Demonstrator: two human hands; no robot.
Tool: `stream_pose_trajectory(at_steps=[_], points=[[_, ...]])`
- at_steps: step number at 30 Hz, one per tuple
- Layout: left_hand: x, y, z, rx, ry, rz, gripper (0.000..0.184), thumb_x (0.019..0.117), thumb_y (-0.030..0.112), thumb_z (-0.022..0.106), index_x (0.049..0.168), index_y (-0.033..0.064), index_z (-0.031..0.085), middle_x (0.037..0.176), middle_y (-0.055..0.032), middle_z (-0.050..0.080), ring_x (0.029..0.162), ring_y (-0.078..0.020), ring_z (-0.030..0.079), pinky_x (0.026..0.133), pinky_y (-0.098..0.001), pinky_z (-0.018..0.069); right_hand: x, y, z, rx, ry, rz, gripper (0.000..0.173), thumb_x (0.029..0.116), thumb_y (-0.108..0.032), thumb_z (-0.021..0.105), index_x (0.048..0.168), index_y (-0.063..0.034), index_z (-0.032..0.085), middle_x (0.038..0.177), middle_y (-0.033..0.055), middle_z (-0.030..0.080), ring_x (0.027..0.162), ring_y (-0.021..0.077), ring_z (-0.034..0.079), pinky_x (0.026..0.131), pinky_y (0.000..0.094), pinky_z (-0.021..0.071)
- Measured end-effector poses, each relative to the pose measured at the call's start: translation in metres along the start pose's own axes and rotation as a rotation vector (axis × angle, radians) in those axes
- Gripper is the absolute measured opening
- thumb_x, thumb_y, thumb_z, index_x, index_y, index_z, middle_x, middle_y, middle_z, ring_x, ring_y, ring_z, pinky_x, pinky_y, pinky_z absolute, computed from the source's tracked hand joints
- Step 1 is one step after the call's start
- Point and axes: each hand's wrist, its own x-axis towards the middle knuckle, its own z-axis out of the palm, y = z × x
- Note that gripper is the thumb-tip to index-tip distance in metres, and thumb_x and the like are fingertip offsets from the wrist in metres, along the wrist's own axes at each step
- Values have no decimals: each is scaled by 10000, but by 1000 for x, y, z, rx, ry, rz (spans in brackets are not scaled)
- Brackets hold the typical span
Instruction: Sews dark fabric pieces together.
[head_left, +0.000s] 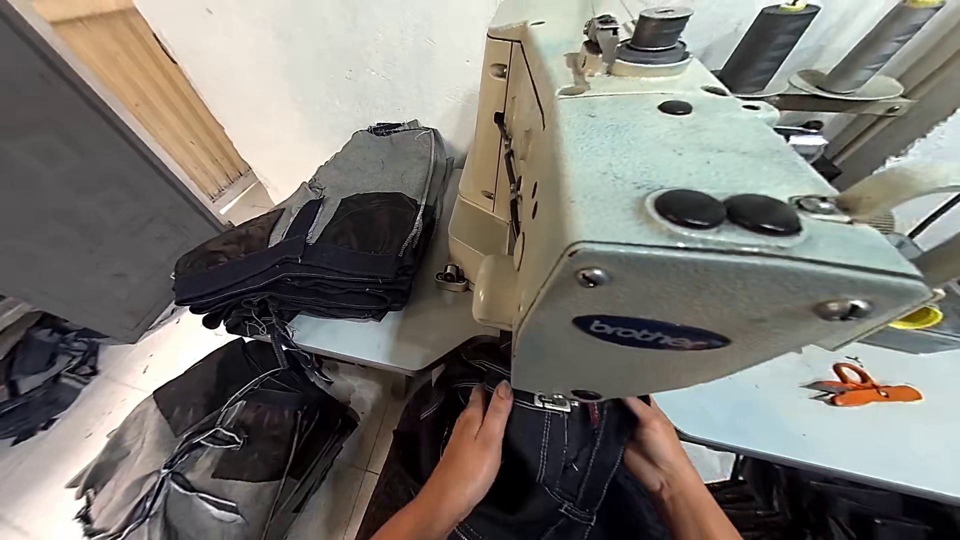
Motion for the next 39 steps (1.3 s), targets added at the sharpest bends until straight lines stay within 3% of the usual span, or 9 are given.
stream_pose_trajectory(at_steps=[5,9,15,23,28,31,34,37,39], points=[[-7,8,3,473,454,351,528,1035,337,551,1294,-122,578,955,-210,727,929,-306,738,847,-481,584,-7,-15,5,-180,180,-187,224,1064,-114,374,1154,-45,567,884,-75,692,819,-39,673,761,174,582],[-12,-4,-27,551,448,545,393,999,377,581,941,2,683,638,-44,627,565,-123,629,541,-329,539,-20,-64,-60,-726,8,-538,103,903,-157,590,982,-95,609,900,-134,622,868,-96,596,828,148,522],[-21,-5,-31,382,332,382,366,1008,328,575,941,-2,716,699,-36,651,644,-99,633,623,-333,543,-42,-51,-14,-896,50,-543,211,894,-191,661,979,2,641,862,32,660,794,64,638,741,322,565],[-36,-23,-83,425,120,279,483,1009,445,550,1114,0,705,886,-64,730,835,-105,704,794,-352,579,-20,-55,-65,-980,-160,-385,230,911,-389,631,891,-163,590,768,-119,576,710,-43,563,681,189,492],[-40,24,-105,828,-64,216,649,1000,556,546,1285,-24,602,1159,-225,673,1102,-378,660,956,-602,516,-34,-86,-47,-1437,-233,-797,728,931,-608,577,1207,63,641,1093,275,680,959,448,679,797,619,545],[8,55,-77,724,-2,330,417,1084,311,456,1378,36,564,1301,-160,641,1215,-286,622,1047,-520,492,-22,-86,-11,-1379,-261,-948,503,1001,-500,489,1005,-61,734,862,75,713,779,195,702,677,406,576],[58,50,-43,611,-115,364,286,1083,179,491,1145,-38,666,998,-205,687,930,-308,670,853,-518,534,-7,-79,3,-1096,-337,-700,368,1013,-392,493,731,-184,604,594,-123,517,552,-44,517,514,177,417],[60,40,-40,554,-214,411,321,1079,158,457,1010,-52,691,885,-164,669,855,-229,644,812,-443,525,-7,-70,-2,-873,-539,-282,280,1023,-298,525,803,-194,664,694,-142,612,650,-57,575,620,168,493],[49,20,-47,426,-312,509,378,1058,211,468,1002,-72,712,939,-147,707,944,-152,656,906,-376,518,-16,-47,-10,-957,-499,-421,263,1006,-338,575,911,-123,694,777,-82,641,716,-24,595,676,204,510]])
